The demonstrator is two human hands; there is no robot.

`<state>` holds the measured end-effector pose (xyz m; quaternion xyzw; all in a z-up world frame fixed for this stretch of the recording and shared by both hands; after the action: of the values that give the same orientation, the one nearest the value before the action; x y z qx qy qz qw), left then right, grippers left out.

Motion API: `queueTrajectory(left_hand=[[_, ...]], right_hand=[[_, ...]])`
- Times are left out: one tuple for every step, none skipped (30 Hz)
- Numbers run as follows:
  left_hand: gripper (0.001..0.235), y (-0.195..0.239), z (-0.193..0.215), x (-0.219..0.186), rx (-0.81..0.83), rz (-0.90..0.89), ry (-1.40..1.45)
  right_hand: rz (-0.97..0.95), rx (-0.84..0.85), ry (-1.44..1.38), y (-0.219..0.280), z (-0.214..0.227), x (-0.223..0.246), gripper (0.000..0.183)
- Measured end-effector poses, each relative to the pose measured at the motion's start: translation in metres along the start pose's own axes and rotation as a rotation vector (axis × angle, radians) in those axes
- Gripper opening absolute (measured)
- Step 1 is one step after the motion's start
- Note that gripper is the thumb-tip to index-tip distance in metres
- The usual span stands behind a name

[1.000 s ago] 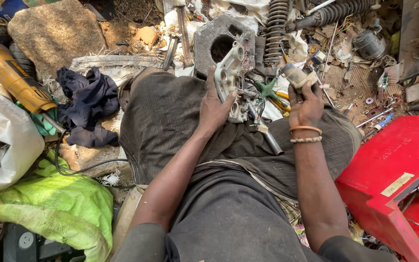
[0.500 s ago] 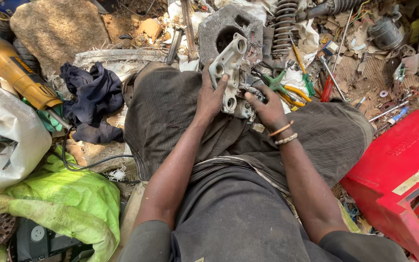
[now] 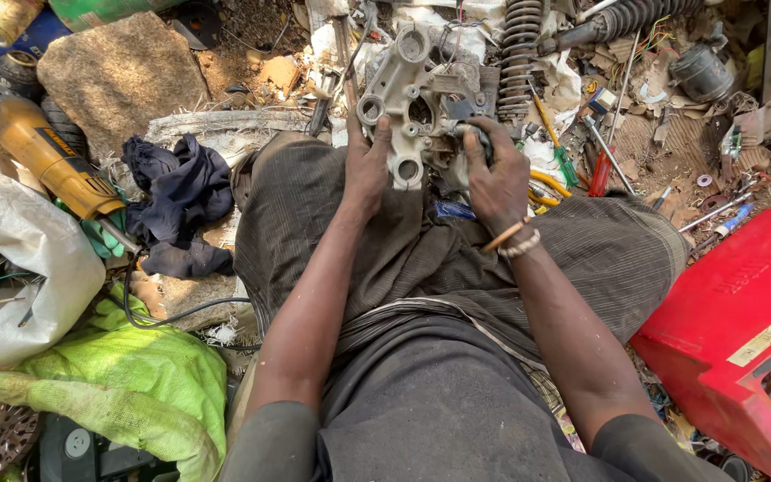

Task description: The person uses a T-handle wrench to loosen and remove a bolt from a metallic engine component resting on their lap. They then use a green-handled tool to scrape and clean the interior surfaces of the part.

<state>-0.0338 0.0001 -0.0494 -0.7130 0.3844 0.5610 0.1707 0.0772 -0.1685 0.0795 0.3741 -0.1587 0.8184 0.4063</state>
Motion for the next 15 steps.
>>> queueTrajectory(left_hand=[[0.075, -0.006, 0.005, 0.007, -0.055, 0.085, -0.219], [0.076, -0.008, 0.009, 0.015, -0.101, 0.177, -0.440], [0.077, -0.008, 0.014, 0.023, -0.147, 0.268, -0.661], [0.074, -0.011, 0.011, 0.025, -0.107, 0.195, -0.708], [0.072, -0.014, 0.008, 0.028, -0.067, 0.123, -0.754], [0.071, -0.016, 0.005, 0.029, -0.029, 0.051, -0.800], [0.073, -0.021, 0.006, 0.032, -0.047, 0.065, -0.803], [0.075, -0.021, 0.006, 0.038, -0.058, 0.090, -0.806], [0.077, -0.018, 0.004, 0.044, -0.068, 0.115, -0.809], [0.075, -0.027, 0.003, 0.044, -0.055, 0.140, -0.859], [0.073, -0.035, 0.001, 0.042, -0.041, 0.165, -0.910], [0.071, -0.031, 0.002, 0.041, -0.022, 0.203, -0.964], [0.072, -0.028, 0.007, 0.035, -0.047, 0.177, -0.994], [0.073, -0.024, 0.001, 0.032, -0.039, 0.141, -1.018], [0.074, -0.020, -0.005, 0.028, -0.031, 0.103, -1.040]], right_hand=[[0.119, -0.070, 0.252, -0.011, -0.006, 0.002, 0.023], [0.229, -0.141, 0.506, -0.015, -0.014, 0.001, 0.021], [0.200, -0.102, 0.474, -0.019, -0.025, -0.011, 0.021], [0.174, -0.067, 0.446, -0.022, -0.034, -0.023, 0.020], [0.148, -0.032, 0.417, -0.024, -0.041, -0.035, 0.020], [0.144, -0.048, 0.370, -0.026, -0.044, -0.044, 0.024], [0.141, -0.064, 0.323, -0.027, -0.044, -0.053, 0.027], [0.126, -0.075, 0.279, -0.021, -0.043, -0.063, 0.031], [0.090, -0.080, 0.314, -0.015, -0.038, -0.071, 0.035], [0.076, -0.093, 0.347, -0.023, -0.034, -0.074, 0.039], [0.061, -0.106, 0.379, -0.033, -0.031, -0.074, 0.044], [0.016, -0.045, 0.422, -0.035, -0.032, -0.074, 0.048], [-0.029, 0.017, 0.465, -0.037, -0.038, -0.073, 0.053], [-0.098, 0.057, 0.519, -0.034, -0.033, -0.077, 0.058], [-0.071, 0.024, 0.498, -0.029, -0.030, -0.074, 0.060]])
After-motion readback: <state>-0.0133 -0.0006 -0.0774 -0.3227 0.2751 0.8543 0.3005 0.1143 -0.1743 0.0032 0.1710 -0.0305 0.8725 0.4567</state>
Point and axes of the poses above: each hand's wrist, its own y-axis away from the middle knuckle, its own z-axis out of the back of the hand, x = y × z, the point moved 5 cm from there along -y, towards the middle knuckle, and after that the axes turned 4 degrees about x, right-handed, at the moved point
